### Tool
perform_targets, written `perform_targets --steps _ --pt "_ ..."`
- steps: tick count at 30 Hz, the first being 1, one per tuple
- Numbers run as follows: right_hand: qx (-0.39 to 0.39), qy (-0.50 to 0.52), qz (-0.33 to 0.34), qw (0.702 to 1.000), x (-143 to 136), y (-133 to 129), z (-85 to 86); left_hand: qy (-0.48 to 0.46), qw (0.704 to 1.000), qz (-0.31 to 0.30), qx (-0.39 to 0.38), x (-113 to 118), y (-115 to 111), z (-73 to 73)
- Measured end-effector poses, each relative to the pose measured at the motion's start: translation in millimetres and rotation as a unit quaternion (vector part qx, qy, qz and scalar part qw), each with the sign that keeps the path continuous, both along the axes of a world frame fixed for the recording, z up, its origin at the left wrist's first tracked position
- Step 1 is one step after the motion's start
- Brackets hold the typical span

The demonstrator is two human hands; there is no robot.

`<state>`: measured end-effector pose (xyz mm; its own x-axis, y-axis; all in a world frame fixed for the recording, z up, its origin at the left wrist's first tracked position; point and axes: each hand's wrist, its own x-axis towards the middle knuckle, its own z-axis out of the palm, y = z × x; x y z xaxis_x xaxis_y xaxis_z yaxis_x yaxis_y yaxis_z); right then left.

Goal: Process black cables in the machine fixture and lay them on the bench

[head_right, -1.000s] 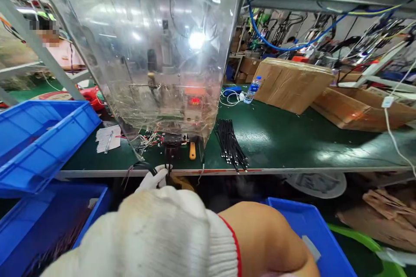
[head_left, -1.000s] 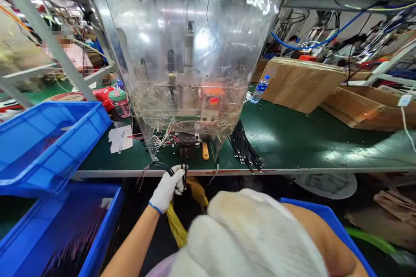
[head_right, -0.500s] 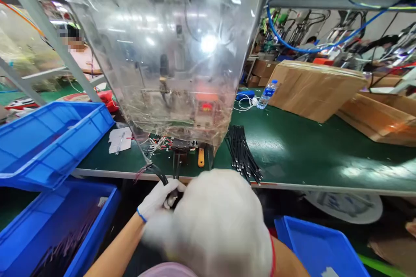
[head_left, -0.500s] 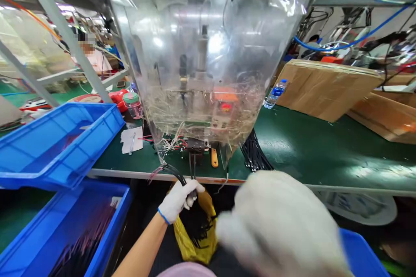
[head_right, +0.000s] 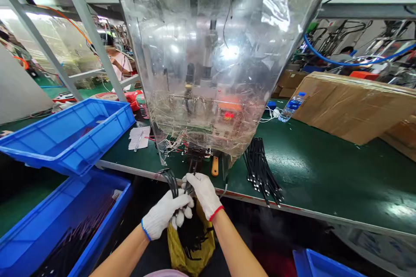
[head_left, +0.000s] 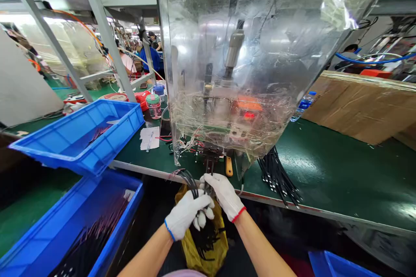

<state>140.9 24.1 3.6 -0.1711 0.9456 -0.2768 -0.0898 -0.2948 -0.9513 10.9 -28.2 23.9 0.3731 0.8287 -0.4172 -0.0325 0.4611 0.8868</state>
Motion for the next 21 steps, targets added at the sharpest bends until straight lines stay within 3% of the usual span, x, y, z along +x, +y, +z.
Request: perform_targets --steps 4,8,14,21 --pt "-0.076 0.162 0.014 0.984 -1 -25 -0.5 0.012 0.999 -0.023 -0.03 -20 -32 -21.0" --pt "-0.123 0.212 -0.007 0.97 -4 -39 -9.5 0.071 0.996 -0.001 -0.062 -41 -64 -37.9" --pt "-0.136 0.2 -0.015 0.97 -10 -41 -22.1 0.178 0.982 0.029 -0.055 -51 -81 -30.5" --pt "-0.15 0.193 -0.027 0.969 -9 -36 -25.5 0.179 0.98 0.037 -0.08 -67 -87 -26.5"
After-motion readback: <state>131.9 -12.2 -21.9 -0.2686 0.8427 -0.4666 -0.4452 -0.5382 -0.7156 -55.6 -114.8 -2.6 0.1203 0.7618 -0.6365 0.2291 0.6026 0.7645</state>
